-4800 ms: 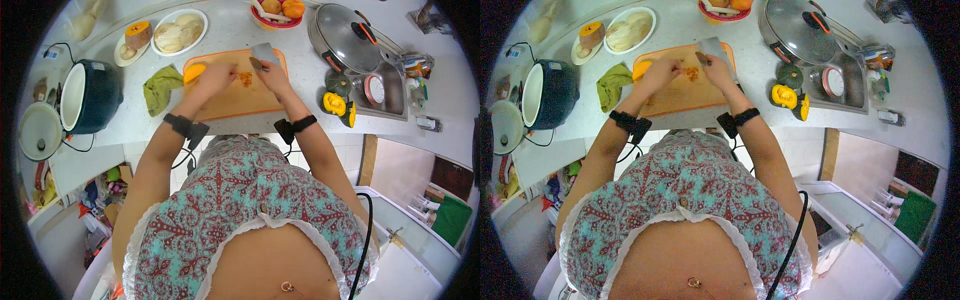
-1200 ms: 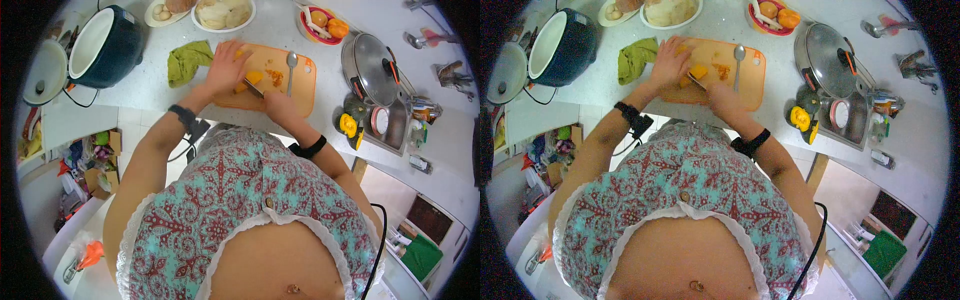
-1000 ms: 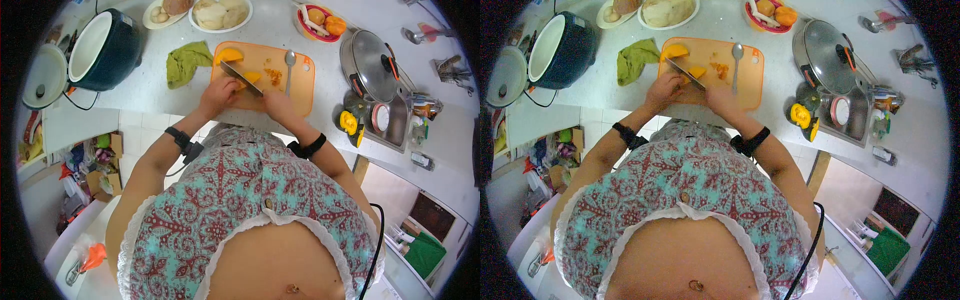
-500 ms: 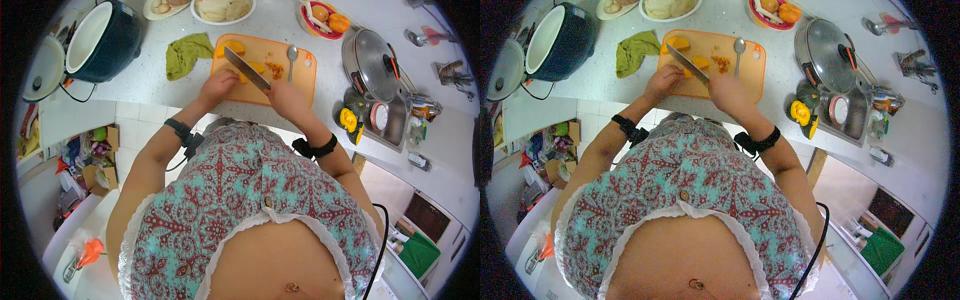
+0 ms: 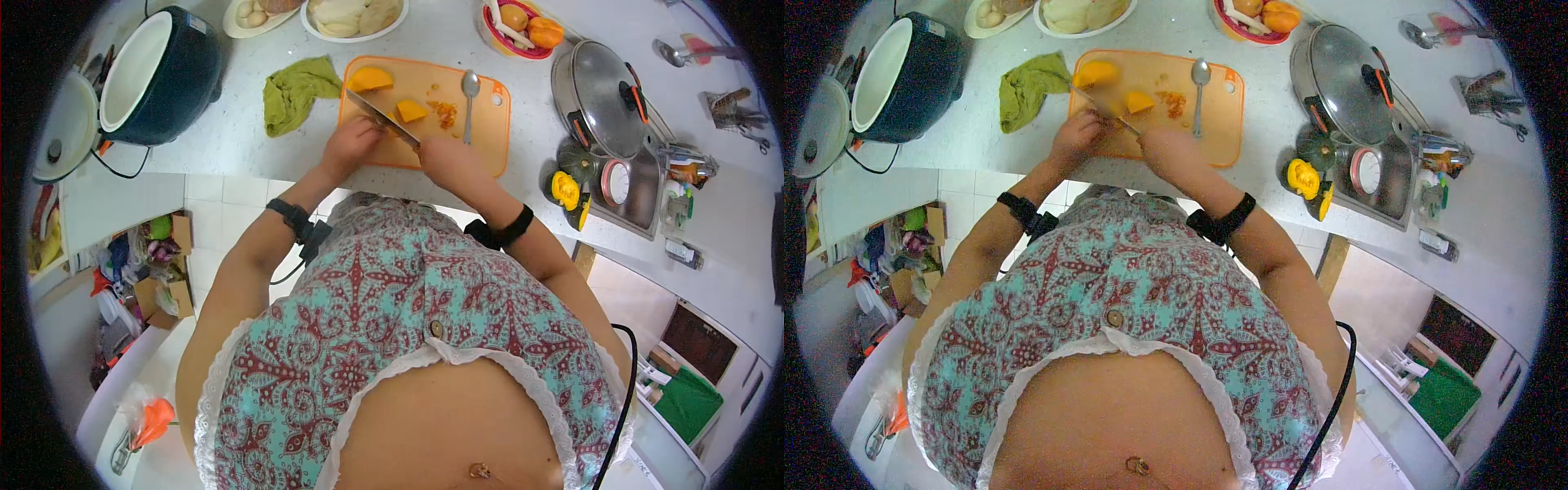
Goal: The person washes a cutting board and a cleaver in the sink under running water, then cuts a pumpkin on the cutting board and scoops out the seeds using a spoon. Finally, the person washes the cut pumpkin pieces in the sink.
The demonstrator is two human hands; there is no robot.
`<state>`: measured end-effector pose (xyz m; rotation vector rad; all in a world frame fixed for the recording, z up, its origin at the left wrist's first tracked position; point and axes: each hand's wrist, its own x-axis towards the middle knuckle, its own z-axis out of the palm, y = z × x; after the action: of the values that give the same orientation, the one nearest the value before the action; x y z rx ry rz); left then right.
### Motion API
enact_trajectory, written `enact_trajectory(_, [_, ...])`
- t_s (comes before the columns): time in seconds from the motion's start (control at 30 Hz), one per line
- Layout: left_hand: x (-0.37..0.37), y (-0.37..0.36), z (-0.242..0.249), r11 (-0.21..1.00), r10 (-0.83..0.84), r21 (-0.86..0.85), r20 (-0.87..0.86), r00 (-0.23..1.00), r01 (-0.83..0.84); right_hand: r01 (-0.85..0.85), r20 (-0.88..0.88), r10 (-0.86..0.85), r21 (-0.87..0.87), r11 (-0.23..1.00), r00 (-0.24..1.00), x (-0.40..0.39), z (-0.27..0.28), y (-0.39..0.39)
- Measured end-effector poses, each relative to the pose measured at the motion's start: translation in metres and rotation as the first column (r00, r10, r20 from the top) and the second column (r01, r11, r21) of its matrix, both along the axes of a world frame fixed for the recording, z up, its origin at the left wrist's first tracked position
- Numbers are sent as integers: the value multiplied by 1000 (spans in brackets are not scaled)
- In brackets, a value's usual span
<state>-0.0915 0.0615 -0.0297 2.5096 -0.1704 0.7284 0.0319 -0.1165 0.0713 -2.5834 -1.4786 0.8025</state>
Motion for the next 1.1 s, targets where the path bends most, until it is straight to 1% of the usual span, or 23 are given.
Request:
enact_trajectory(0.13, [0,-1,1,1000,-14,28,33,999,13,3,4,-3,-23,1000,1000,12,-40,9])
enact_trajectory(0.2, [2,-5,0,998,9,-66,16,1000,-8,-15,-8,15,21,1000,1000,19,-56,11])
enact_trajectory(0.23, [3,-6,1,998,7,-57,23,1000,-5,-12,-1,12,30,999,1000,27,-65,13])
enact_trajectory(0.3, [2,-9,4,988,3,-154,-40,999,-10,35,-107,-23,112,993,994,37,-76,15])
enact_trajectory(0.33, [5,-7,6,990,5,-143,-27,1000,-9,32,-95,-20,124,992,995,36,-56,16])
enact_trajectory(0.4, [6,-6,11,985,-36,-168,-20,999,32,81,-93,-62,222,972,994,26,-20,8])
enact_trajectory(0.43, [6,-4,14,986,-26,-165,-18,1000,23,71,-90,-52,226,972,995,26,-18,8])
enact_trajectory(0.5, [4,-6,18,999,-18,-31,17,1000,18,40,-24,-39,52,998,999,23,-14,3])
enact_trajectory(0.53, [3,-6,19,999,-16,-32,15,1000,17,39,-27,-38,51,998,999,21,-9,0])
enact_trajectory(0.6, [-2,-6,21,1000,10,20,-98,995,-8,62,36,-63,21,998,997,17,0,-6])
enact_trajectory(0.63, [-2,-7,41,1000,1,23,-99,995,1,71,34,-72,24,997,997,18,-7,-10])
enact_trajectory(0.7, [-1,-15,85,992,25,118,84,996,-35,-8,233,-6,60,998,972,20,-25,-20])
enact_trajectory(0.73, [8,-17,103,993,20,113,75,997,-29,-3,224,-10,55,998,975,17,-26,-24])
enact_trajectory(0.77, [23,-17,120,996,-44,72,13,999,43,-33,259,12,77,997,966,13,-23,-25])
enact_trajectory(0.8, [35,-12,125,993,-109,30,-41,993,110,-66,298,33,101,993,954,11,-20,-24])
enact_trajectory(0.83, [45,-2,110,993,-109,32,-43,993,110,-65,297,32,104,992,954,10,-18,-24])
enact_trajectory(0.87, [54,9,85,957,-288,-63,-321,902,283,-91,303,57,100,991,951,9,-16,-24])
enact_trajectory(0.9, [63,14,82,889,-450,-199,-549,704,413,-114,314,79,97,989,946,11,-14,-24])
enact_trajectory(0.93, [70,18,78,886,-453,-195,-550,702,420,-107,315,71,100,989,946,12,-14,-25])
enact_trajectory(1.0, [80,22,74,797,-595,-371,-613,519,476,-101,338,71,72,992,939,11,-14,-26])
enact_trajectory(1.03, [83,24,74,794,-598,-371,-616,512,482,-92,335,62,74,993,940,10,-13,-28])
enact_trajectory(1.1, [84,29,72,859,-495,-332,-732,468,390,-91,245,60,119,989,968,8,-6,-34])
